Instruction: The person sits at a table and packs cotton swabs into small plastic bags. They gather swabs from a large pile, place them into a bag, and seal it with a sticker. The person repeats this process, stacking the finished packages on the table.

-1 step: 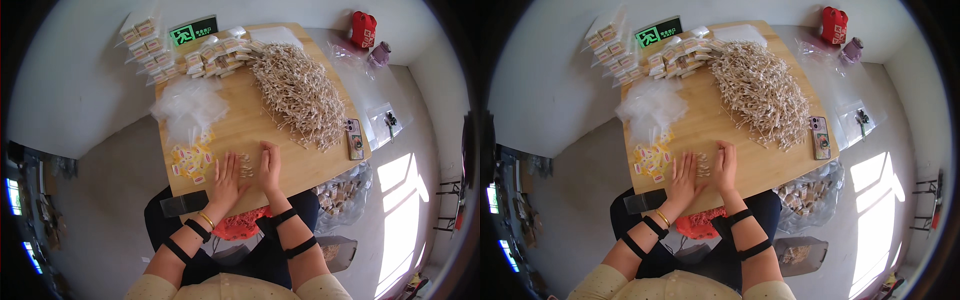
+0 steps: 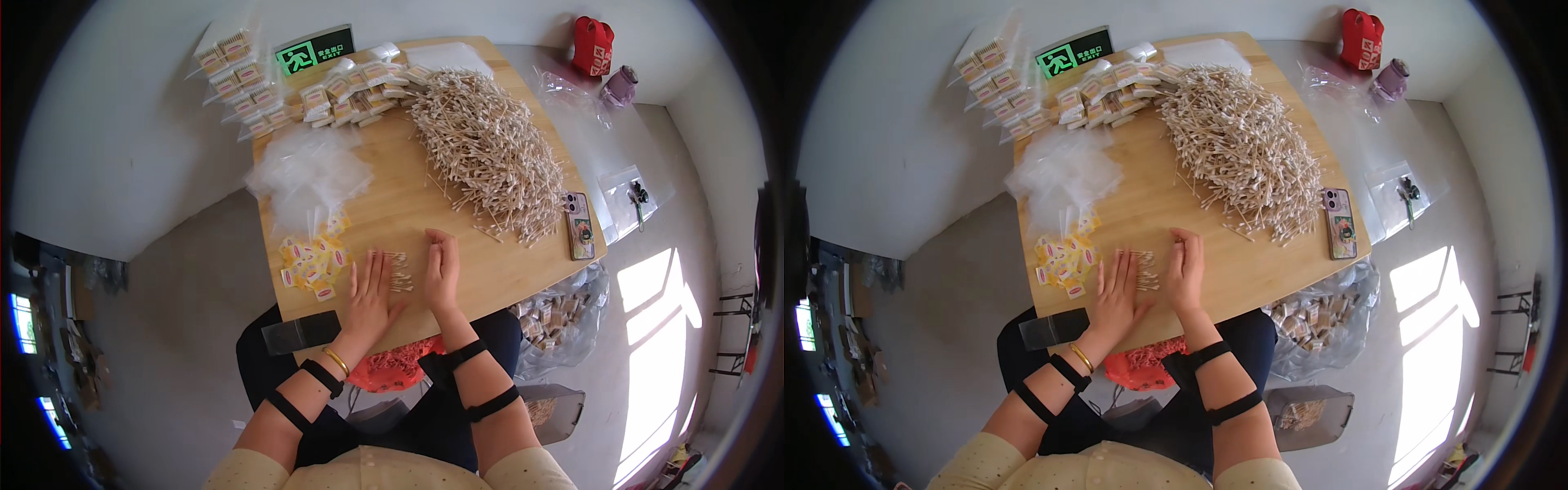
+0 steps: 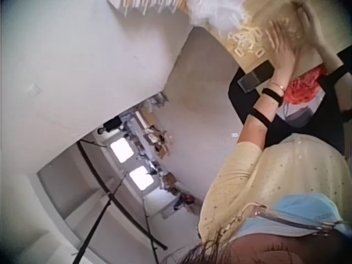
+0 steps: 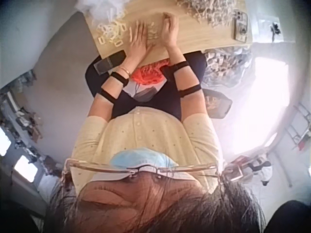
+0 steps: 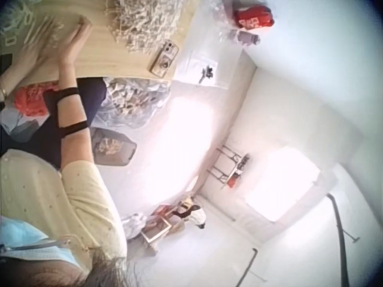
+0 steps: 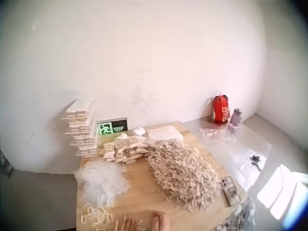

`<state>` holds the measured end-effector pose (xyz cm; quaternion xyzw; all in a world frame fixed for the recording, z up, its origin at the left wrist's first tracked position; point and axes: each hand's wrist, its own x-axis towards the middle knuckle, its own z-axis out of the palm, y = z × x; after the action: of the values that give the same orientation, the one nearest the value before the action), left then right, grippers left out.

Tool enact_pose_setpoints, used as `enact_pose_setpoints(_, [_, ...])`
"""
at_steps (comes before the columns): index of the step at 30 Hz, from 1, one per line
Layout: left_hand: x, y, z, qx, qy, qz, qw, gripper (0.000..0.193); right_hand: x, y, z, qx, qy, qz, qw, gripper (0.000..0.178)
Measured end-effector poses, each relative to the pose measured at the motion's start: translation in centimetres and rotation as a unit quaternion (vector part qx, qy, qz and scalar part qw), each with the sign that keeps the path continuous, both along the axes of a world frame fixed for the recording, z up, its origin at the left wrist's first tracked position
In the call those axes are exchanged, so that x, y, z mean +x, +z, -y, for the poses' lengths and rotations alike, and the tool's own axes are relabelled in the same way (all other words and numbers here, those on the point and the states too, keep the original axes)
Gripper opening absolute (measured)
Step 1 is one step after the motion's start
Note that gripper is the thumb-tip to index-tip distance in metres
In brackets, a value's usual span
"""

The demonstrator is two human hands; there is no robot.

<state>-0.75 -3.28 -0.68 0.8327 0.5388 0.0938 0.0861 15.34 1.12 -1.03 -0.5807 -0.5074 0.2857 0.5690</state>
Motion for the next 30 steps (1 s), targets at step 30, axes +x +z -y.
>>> enact_pose_setpoints(30, [-0.6, -0.1, -0.3, 0.018, -0.088, 0.076, 0.993, 0.098, 1.7, 0.4, 1.5, -0.017, -0.003, 0.003, 1.0, 0.02])
